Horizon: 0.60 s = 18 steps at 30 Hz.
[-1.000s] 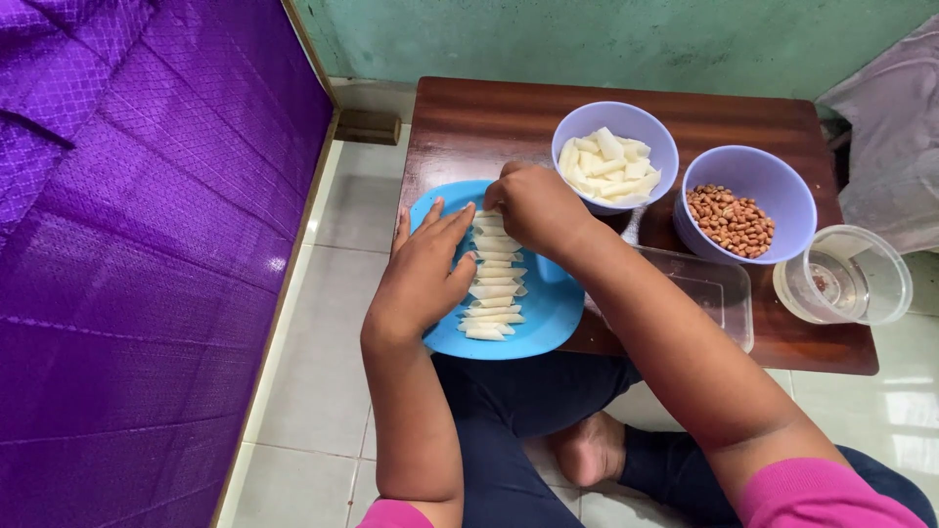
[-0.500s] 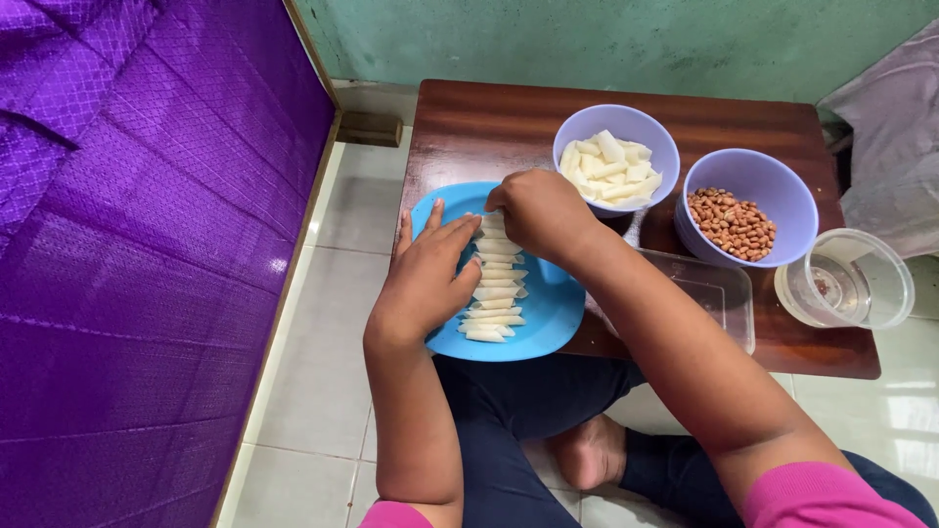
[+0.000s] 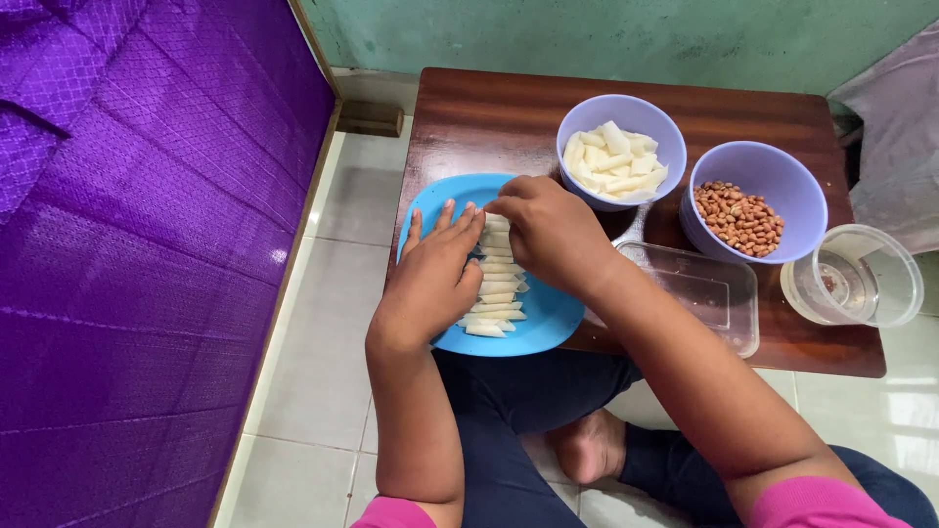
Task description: The person sits on the floor and wraps white, cylindrical food items in small, clear plastic wrappers. They place the wrapped items onto a blue plate. Bowls containing peanuts and unwrapped food items are visible on the table.
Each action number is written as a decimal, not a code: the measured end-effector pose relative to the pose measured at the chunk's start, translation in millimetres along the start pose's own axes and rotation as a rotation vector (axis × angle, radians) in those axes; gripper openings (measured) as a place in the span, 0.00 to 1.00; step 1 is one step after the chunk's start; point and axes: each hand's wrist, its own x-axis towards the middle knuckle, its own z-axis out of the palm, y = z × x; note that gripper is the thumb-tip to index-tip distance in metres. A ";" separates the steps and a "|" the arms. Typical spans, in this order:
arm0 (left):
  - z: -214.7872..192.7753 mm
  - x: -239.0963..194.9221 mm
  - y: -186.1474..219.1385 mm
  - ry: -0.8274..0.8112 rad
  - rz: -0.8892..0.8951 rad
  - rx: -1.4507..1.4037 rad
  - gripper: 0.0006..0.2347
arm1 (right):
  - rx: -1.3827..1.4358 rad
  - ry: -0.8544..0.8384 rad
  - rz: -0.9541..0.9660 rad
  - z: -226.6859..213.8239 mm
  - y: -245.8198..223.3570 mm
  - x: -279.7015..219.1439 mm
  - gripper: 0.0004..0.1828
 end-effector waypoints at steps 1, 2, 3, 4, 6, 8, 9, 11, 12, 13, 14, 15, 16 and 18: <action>1.0 -0.1 -0.7 0.000 0.000 0.000 0.25 | 0.000 0.000 0.000 -1.1 -1.1 -2.8 0.16; 2.5 0.2 -0.9 -0.001 -0.002 -0.007 0.25 | 0.026 0.004 0.001 -2.3 -1.5 -5.9 0.16; 3.9 0.3 -0.8 -0.002 -0.003 -0.015 0.25 | 0.052 0.007 0.002 -3.6 -1.9 -9.3 0.17; 3.7 -0.6 0.8 0.000 0.000 -0.015 0.25 | 0.049 0.009 0.002 -4.0 -2.5 -12.2 0.17; 2.8 -2.5 3.7 -0.003 -0.003 -0.031 0.25 | 0.076 -0.003 0.007 -4.7 -3.9 -17.5 0.17; 3.2 -3.9 5.4 -0.003 0.002 -0.033 0.25 | 0.093 -0.021 0.023 -8.0 -6.8 -22.9 0.17; 3.4 -4.8 6.2 -0.005 0.004 -0.035 0.25 | 0.114 -0.042 0.040 -9.3 -8.4 -25.6 0.17; 3.5 -6.6 7.4 -0.002 0.012 -0.035 0.24 | 0.121 -0.054 0.052 -5.9 -7.2 -31.2 0.18; 3.1 -7.4 8.5 -0.002 0.019 -0.035 0.24 | 0.131 -0.067 0.067 -4.6 -6.6 -33.9 0.19; 4.1 -7.9 7.8 0.000 0.019 -0.032 0.24 | 0.131 -0.065 0.065 -5.4 -7.7 -34.9 0.19; 5.1 -8.4 6.7 -0.004 0.015 -0.035 0.24 | 0.148 -0.078 0.085 -5.9 -9.2 -35.8 0.20; 6.2 -8.8 5.5 -0.007 0.012 -0.038 0.24 | 0.165 -0.090 0.104 -6.4 -10.6 -36.7 0.20; 7.1 -8.8 5.1 -0.006 0.014 -0.036 0.24 | 0.164 -0.088 0.104 -6.0 -10.0 -37.8 0.20; 8.7 -8.6 3.7 -0.010 0.007 -0.039 0.24 | 0.177 -0.104 0.123 -4.8 -9.1 -39.4 0.20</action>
